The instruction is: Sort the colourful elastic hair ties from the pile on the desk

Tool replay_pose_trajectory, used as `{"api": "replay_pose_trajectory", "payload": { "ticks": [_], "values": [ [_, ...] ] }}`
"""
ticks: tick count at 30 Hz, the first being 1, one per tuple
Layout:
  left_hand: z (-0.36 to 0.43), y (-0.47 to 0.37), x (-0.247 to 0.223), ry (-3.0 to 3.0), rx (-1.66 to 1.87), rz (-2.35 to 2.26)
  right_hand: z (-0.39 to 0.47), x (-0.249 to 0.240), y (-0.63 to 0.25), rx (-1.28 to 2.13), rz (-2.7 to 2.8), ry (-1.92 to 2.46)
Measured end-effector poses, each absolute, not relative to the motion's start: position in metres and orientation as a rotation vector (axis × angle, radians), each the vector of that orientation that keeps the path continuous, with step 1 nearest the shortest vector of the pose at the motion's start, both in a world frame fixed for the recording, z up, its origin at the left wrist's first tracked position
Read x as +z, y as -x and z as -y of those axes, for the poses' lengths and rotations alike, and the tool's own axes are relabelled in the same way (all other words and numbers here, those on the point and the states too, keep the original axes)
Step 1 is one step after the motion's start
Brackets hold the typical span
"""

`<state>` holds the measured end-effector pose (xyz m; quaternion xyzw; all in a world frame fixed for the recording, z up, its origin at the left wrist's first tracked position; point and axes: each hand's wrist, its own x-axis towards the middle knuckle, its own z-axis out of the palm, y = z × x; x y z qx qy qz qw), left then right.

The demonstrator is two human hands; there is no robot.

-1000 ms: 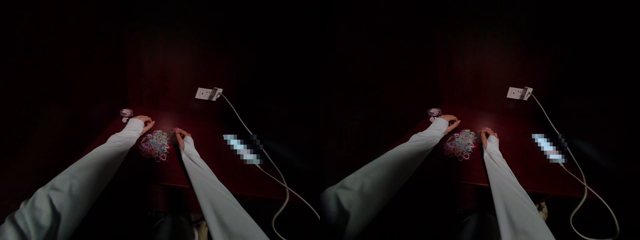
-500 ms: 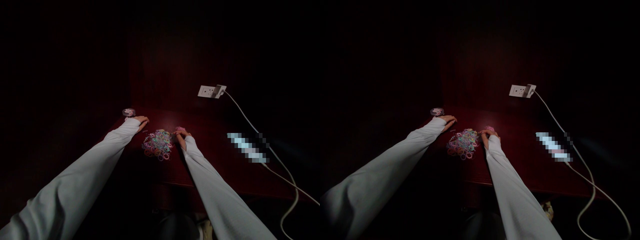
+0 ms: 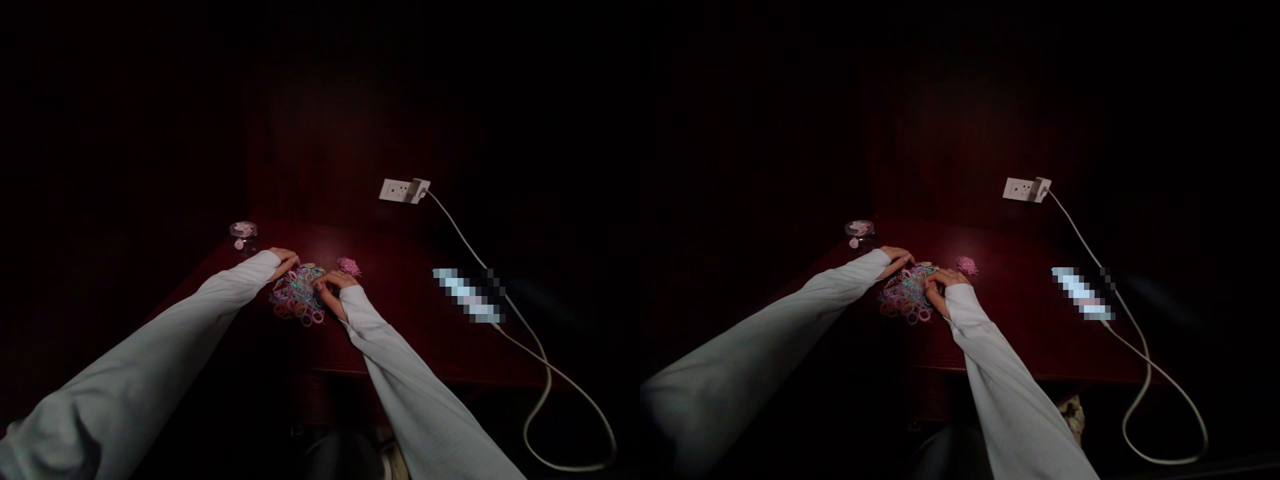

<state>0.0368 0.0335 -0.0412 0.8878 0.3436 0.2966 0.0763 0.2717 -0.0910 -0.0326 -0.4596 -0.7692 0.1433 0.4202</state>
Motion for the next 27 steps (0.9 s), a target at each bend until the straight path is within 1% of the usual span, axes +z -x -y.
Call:
{"api": "replay_pose_trajectory", "payload": {
  "ticks": [2,4,8,12,21,27],
  "values": [
    [-0.025,-0.039,-0.033,-2.658,0.920,-0.978,0.091,-0.031,-0.271,0.534,1.800,1.148],
    [-0.016,-0.040,-0.025,-2.687,0.868,-0.913,0.088,-0.028,-0.276,0.640,1.582,1.182],
    [0.000,-0.044,-0.017,-2.765,0.725,-0.753,0.079,-0.024,-0.295,0.579,1.196,1.225],
    [0.003,-0.049,-0.022,-2.772,0.693,-0.720,0.075,-0.024,-0.306,0.579,0.998,1.277],
    [-0.006,-0.045,-0.021,-2.623,0.675,-0.695,0.075,-0.028,-0.297,0.606,1.100,1.195],
    [-0.003,-0.051,-0.013,-2.413,0.794,-0.828,0.078,-0.031,-0.294,0.668,1.246,1.164]
  ]
}}
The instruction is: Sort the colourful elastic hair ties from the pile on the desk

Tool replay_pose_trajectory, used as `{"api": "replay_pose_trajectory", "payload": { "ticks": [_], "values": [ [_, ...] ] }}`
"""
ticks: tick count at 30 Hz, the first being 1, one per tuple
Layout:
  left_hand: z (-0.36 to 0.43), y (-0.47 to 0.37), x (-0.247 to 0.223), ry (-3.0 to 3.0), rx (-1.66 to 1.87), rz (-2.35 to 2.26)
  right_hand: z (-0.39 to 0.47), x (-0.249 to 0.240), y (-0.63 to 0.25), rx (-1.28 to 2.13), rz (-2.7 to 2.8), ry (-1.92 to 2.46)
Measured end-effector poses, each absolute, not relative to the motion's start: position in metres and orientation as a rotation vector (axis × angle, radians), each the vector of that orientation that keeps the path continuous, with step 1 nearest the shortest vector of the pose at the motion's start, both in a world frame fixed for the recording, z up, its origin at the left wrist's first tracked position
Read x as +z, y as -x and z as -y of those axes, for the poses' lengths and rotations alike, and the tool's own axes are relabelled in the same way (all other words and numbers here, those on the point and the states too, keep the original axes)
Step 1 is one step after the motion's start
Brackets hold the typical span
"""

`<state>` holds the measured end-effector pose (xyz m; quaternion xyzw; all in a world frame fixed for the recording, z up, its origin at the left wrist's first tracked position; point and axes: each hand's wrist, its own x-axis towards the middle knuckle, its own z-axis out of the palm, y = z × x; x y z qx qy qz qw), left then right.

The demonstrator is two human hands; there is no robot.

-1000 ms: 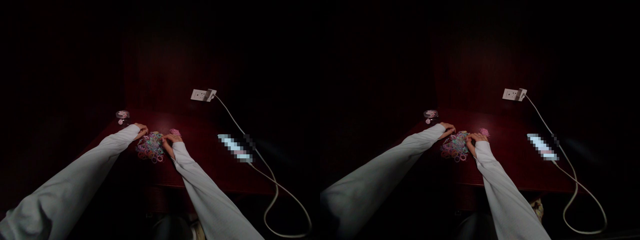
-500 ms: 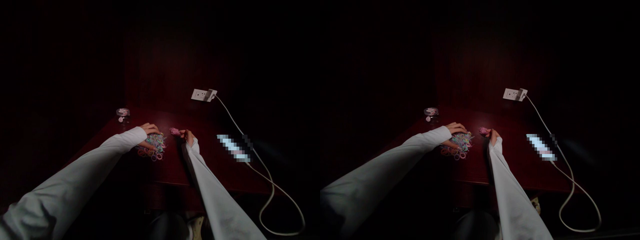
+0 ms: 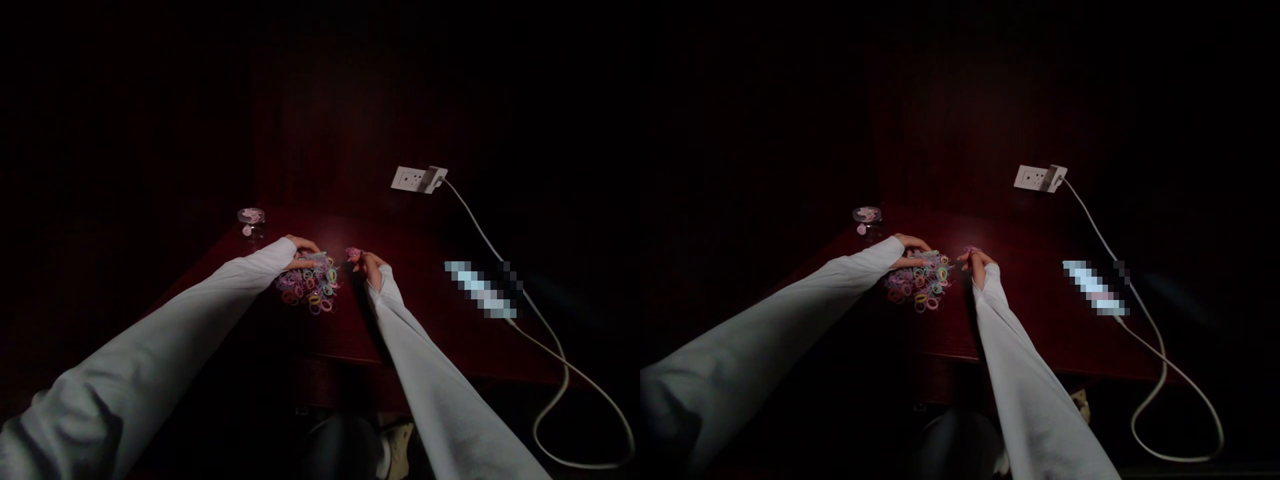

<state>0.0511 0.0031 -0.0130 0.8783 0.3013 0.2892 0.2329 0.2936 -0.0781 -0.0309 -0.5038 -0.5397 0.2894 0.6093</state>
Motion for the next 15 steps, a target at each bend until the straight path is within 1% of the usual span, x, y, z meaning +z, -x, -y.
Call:
{"api": "replay_pose_trajectory", "payload": {
  "ticks": [5,10,12,15],
  "values": [
    [-0.004,-0.055,-0.007,-2.208,0.839,-0.939,0.074,-0.041,-0.287,0.679,1.413,1.172],
    [0.002,-0.050,-0.001,-2.100,0.831,-0.868,0.064,-0.053,-0.293,0.681,1.525,1.211],
    [0.005,-0.047,0.000,-2.094,0.830,-0.872,0.063,-0.055,-0.294,0.642,1.546,1.228],
    [0.005,-0.047,0.000,-2.124,0.849,-0.915,0.067,-0.054,-0.292,0.485,1.634,1.252]
  ]
}}
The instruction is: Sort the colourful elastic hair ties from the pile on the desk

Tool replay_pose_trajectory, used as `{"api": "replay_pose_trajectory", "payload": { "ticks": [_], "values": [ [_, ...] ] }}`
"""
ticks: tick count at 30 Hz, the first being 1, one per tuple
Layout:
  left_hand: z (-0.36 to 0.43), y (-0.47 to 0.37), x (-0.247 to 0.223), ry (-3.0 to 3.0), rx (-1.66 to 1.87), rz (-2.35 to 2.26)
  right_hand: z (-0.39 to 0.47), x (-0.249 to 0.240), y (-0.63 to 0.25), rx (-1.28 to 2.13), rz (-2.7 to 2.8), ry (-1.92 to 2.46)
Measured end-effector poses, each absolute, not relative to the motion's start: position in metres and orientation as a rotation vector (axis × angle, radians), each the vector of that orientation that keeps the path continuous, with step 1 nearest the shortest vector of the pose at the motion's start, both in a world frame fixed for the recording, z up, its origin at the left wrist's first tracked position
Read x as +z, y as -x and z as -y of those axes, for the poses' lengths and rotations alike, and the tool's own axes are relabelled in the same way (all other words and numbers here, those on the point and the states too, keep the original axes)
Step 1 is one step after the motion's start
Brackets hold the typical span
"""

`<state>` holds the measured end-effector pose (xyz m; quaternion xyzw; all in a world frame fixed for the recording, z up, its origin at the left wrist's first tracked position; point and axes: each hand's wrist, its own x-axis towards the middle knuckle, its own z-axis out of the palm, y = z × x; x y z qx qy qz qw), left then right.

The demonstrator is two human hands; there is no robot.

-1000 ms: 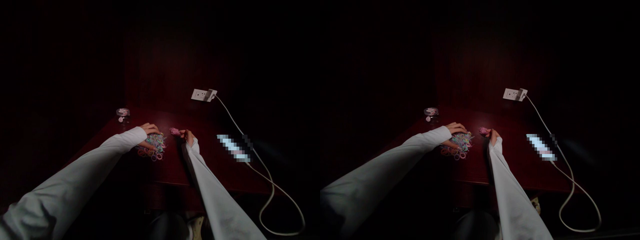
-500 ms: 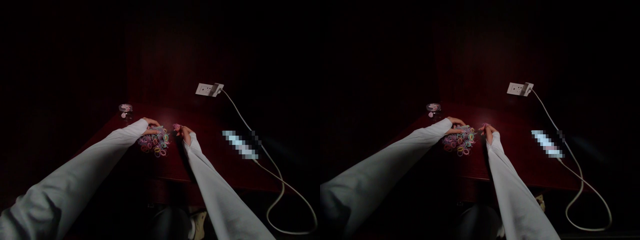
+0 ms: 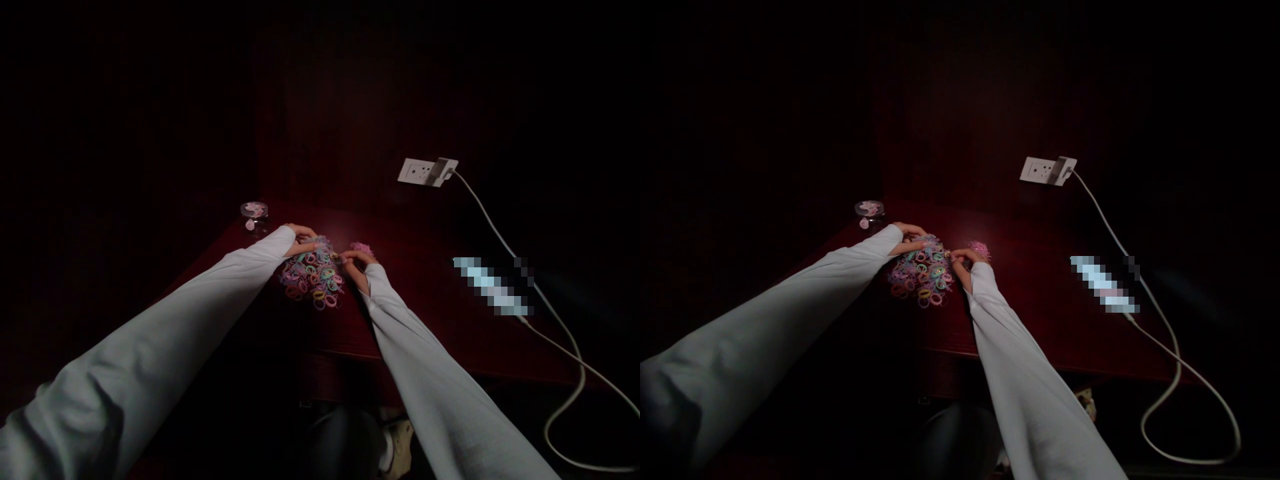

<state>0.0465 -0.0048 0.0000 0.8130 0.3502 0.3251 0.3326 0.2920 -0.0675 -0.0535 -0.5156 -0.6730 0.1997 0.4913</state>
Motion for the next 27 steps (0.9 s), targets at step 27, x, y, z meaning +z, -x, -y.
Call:
{"api": "replay_pose_trajectory", "payload": {
  "ticks": [27],
  "values": [
    [0.001,-0.048,-0.004,-2.856,0.837,-1.057,0.080,-0.048,-0.283,0.254,1.876,1.367]
  ]
}}
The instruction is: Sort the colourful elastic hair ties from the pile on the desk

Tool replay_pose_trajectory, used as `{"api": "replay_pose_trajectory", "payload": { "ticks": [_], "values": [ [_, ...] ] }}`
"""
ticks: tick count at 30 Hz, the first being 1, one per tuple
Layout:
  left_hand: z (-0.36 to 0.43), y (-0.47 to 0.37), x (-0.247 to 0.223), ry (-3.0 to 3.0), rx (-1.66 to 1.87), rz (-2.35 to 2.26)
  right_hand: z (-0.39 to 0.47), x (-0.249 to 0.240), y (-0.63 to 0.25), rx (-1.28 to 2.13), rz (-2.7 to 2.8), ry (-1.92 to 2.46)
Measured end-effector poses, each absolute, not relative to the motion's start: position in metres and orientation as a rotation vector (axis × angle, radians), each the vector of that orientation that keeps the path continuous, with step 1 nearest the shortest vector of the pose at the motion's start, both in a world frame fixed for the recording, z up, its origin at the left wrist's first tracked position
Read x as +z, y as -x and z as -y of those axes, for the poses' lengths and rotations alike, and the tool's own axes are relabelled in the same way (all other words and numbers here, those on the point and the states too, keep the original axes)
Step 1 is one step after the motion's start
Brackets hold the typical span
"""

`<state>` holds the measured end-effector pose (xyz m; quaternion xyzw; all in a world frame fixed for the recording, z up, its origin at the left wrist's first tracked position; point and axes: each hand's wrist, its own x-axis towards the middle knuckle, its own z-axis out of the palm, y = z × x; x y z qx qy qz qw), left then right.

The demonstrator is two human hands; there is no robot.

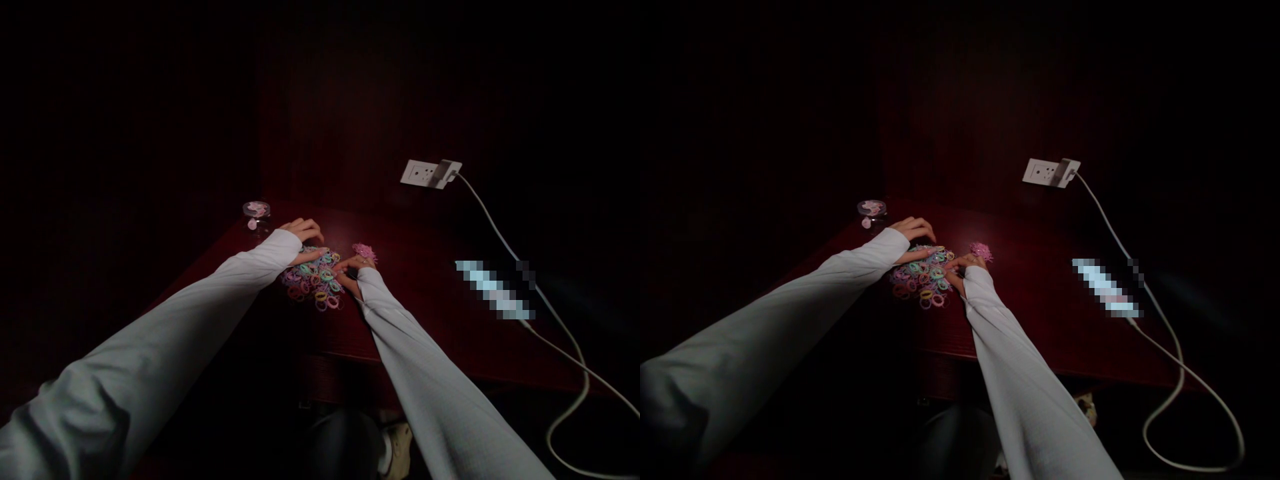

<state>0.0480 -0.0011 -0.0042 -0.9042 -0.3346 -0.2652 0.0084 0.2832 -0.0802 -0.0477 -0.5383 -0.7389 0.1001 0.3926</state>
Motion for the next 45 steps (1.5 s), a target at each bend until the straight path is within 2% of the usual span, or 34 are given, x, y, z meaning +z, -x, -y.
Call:
{"api": "replay_pose_trajectory", "payload": {
  "ticks": [5,36,45],
  "values": [
    [0.006,-0.052,-0.007,2.910,-0.763,0.911,0.084,-0.044,-0.283,0.282,1.855,1.347],
    [0.021,-0.057,0.003,3.004,-0.729,0.796,0.092,-0.027,-0.279,0.255,1.829,1.202],
    [0.015,-0.061,0.000,3.133,-0.849,0.755,0.092,-0.026,-0.280,0.247,1.854,1.231]
  ]
}}
